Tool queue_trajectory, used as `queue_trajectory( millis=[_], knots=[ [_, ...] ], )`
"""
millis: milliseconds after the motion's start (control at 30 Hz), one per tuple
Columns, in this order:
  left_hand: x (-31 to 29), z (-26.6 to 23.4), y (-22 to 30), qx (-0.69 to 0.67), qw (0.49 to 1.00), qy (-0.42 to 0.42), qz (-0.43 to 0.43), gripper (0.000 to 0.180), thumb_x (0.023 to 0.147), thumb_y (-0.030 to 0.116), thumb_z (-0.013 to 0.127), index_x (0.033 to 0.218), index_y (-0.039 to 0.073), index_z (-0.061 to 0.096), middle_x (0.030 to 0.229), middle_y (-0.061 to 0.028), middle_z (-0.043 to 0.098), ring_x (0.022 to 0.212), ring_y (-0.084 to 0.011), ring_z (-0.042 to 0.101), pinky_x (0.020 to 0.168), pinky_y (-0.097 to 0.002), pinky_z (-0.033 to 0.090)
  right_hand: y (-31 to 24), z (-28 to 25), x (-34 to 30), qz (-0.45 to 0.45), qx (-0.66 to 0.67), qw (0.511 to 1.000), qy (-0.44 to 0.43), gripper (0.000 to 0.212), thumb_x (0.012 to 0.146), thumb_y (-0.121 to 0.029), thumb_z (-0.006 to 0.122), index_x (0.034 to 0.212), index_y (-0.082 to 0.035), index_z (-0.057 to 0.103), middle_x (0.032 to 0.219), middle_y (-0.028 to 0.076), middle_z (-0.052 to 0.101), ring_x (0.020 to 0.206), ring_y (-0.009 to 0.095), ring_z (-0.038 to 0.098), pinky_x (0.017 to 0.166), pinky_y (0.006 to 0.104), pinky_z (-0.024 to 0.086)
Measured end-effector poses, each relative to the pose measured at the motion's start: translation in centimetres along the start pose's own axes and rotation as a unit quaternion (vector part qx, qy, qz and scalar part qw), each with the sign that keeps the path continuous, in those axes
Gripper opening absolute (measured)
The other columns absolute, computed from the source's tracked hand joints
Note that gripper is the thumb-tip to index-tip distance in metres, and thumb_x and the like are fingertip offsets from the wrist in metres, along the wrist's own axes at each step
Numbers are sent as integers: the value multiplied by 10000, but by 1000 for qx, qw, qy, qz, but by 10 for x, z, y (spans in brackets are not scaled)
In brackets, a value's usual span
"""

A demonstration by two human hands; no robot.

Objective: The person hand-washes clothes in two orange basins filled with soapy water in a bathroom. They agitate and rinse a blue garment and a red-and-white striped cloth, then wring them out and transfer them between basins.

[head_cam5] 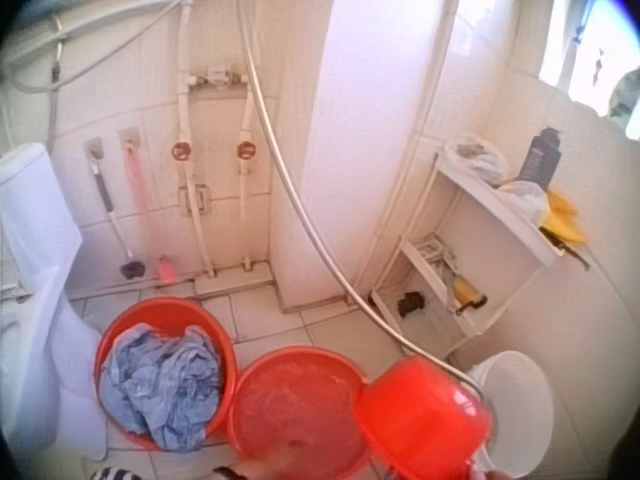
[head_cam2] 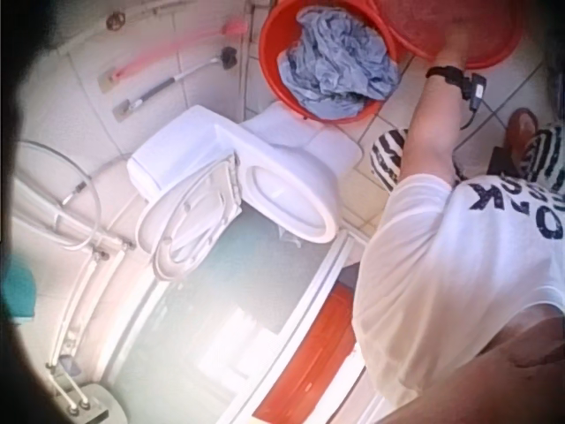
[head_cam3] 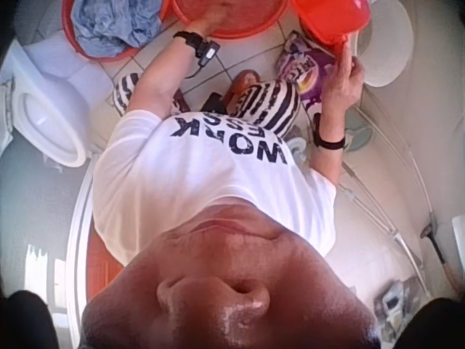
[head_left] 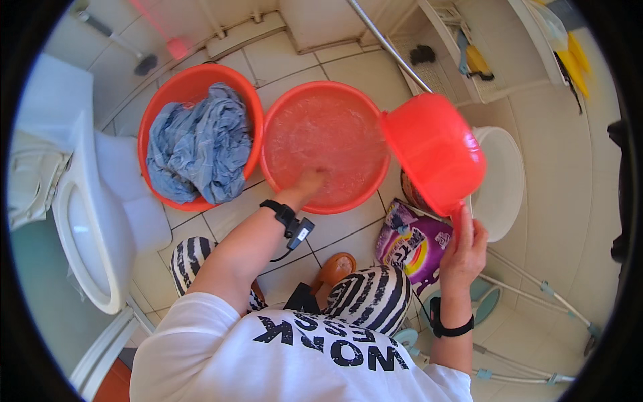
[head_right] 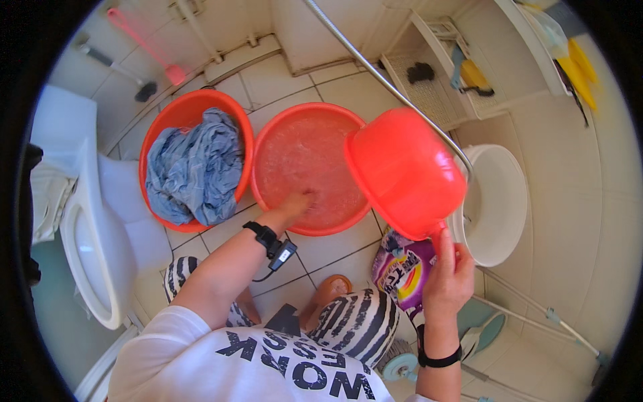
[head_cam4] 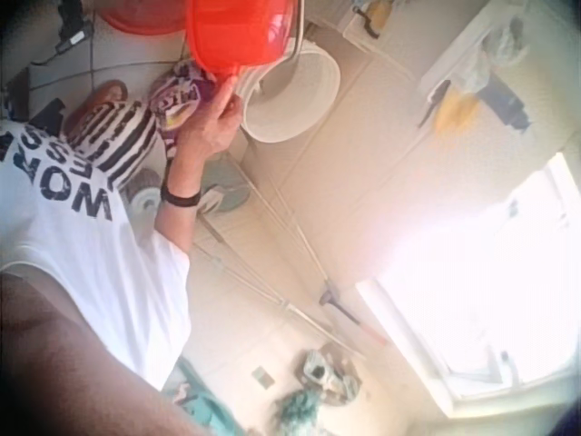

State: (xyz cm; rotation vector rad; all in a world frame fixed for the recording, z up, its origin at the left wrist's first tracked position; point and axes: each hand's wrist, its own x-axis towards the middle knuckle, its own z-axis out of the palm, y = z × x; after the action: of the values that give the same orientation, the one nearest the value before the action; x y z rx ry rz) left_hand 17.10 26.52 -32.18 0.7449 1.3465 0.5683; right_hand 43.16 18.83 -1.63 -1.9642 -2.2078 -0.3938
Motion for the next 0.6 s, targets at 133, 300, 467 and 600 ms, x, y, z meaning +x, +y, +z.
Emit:
queue_trajectory(
  millis=[133,300,467,600],
  knots=[
    [7,-17,-1,-63,996,-37,-49,273,967,157,573,1211,63,651,927,-61,676,800,-177,638,702,-313,524,49,-6,6,103,-9,989,105,548,895,0,627,1422,-108,524,1131,172,584,937,366,632,773,425,535],
    [4,-42,12,-30,996,6,-81,261,978,153,571,1219,66,623,998,-52,664,870,-164,653,733,-291,522,130,26,13,282,-53,956,-64,577,914,-68,619,1463,-118,448,1181,187,583,1007,397,637,806,465,531],
    [2,-50,16,21,995,2,-101,312,979,185,587,1260,50,607,1105,-50,674,937,-174,662,816,-309,524,208,100,29,283,-67,919,-266,609,896,-175,650,1460,-97,434,1183,183,644,1043,392,648,845,488,540],
    [-3,-64,9,60,994,1,-94,308,992,196,580,1261,50,608,1121,-56,672,947,-181,672,827,-300,529,226,148,53,214,-51,892,-396,390,886,-195,649,1241,-39,618,1082,203,685,1019,362,667,815,463,552]
  ],
)
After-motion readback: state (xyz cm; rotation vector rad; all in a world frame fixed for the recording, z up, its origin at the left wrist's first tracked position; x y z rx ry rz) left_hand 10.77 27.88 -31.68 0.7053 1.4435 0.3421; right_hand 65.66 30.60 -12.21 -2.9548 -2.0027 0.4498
